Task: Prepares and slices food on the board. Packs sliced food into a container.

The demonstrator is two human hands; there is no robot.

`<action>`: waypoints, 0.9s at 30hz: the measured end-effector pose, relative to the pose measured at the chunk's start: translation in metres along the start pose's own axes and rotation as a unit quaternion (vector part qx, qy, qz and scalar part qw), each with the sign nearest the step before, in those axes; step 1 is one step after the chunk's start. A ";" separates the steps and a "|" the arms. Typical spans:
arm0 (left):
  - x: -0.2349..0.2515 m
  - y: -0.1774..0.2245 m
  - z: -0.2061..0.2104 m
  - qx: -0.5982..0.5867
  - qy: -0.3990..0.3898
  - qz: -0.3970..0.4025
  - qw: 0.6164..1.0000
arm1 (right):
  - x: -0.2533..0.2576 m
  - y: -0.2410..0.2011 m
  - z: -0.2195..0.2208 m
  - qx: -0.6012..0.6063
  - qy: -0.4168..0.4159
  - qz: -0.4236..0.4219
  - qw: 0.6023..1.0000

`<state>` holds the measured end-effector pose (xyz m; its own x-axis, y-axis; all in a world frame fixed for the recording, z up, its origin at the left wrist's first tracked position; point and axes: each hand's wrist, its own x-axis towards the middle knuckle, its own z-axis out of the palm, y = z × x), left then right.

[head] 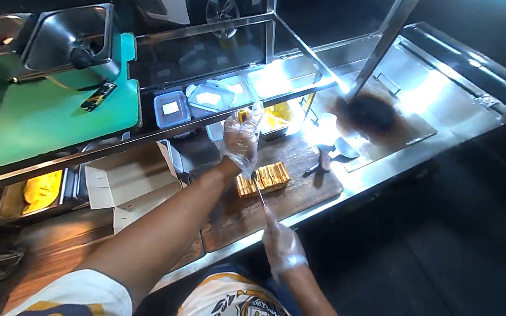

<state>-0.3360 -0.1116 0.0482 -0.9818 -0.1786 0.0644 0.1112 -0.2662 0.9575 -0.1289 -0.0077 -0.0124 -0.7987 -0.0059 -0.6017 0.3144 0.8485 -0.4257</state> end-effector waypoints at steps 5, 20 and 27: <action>0.008 -0.025 0.001 0.037 -0.005 0.039 0.999 | 0.023 -0.008 -0.007 -0.033 -0.026 0.018 0.999; 0.001 -0.036 0.001 0.054 -0.001 0.033 0.998 | -0.005 0.027 0.021 -0.038 -0.026 0.030 0.998; 0.001 -0.038 -0.004 0.036 0.013 0.037 0.999 | 0.075 -0.006 0.024 -0.024 -0.035 0.010 0.999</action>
<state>-0.3403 -0.1054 0.0104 -0.9672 -0.2189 0.1289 0.1703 -0.1822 0.9684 -0.1788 -0.0258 -0.0712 -0.7540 -0.0247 -0.6564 0.3030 0.8736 -0.3809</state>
